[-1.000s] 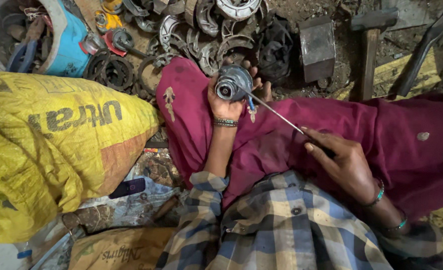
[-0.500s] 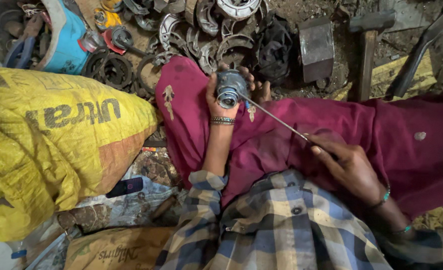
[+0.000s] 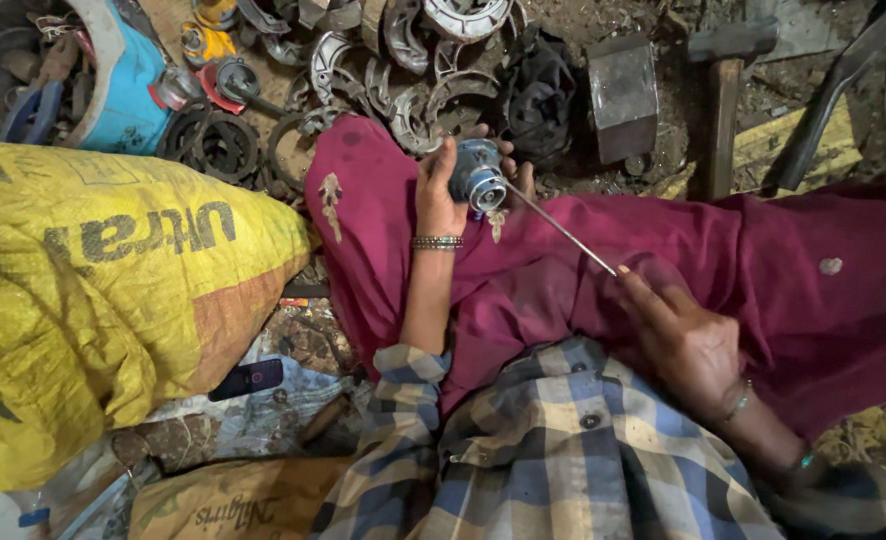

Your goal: The person sits on the ground holding a small metal automotive part, working its inner surface with a long metal rod, then sets the part down and strikes it with a hammer. The part is handled and repositioned on the lap and on the ground throughout.

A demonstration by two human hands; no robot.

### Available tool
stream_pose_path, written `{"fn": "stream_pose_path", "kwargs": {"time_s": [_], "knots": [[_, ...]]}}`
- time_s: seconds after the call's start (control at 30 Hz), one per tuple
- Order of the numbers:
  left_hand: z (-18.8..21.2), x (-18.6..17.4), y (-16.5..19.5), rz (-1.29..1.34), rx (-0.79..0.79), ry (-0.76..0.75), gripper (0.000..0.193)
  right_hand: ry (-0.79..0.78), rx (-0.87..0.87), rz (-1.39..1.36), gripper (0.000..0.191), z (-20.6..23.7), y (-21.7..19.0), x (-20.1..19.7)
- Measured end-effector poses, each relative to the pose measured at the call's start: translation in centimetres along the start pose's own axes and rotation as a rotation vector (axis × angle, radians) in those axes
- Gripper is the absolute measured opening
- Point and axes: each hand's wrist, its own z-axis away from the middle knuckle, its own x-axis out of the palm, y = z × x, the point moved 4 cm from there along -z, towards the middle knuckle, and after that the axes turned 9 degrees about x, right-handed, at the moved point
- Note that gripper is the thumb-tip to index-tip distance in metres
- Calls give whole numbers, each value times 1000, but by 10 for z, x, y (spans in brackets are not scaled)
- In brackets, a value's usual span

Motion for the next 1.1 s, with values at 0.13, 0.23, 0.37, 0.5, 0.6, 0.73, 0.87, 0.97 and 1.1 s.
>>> {"fn": "stream_pose_path", "kwargs": {"time_s": [0.13, 0.23, 0.37, 0.5, 0.6, 0.73, 0.87, 0.97, 1.1], "knots": [[-1, 0, 2, 24, -26, 2, 59, 14, -67, -260, 35, -6, 5, 6], [-1, -1, 6, 95, -38, -31, 60, 85, -89, -455, 31, -11, 17, -1], [-1, 0, 5, 105, -66, -41, 60, 127, -134, -339, 29, -9, 19, -10], [1, 2, 5, 7, -47, -55, 57, 129, -113, -196, 32, -12, 11, -15], [2, 2, 6, -74, -57, -22, 58, 177, -138, -105, 32, -13, 7, -20], [2, 4, 7, -142, -70, -49, 60, 164, -153, -20, 33, -13, 11, -24], [1, 7, 5, -154, -105, -70, 59, 155, -177, -39, 39, -10, 19, -23], [1, 10, 6, -206, -104, -65, 59, 171, -200, -92, 38, -9, 23, -15], [1, 11, 10, -371, -119, -68, 61, 140, -188, 65, 44, -7, 29, -2]]}}
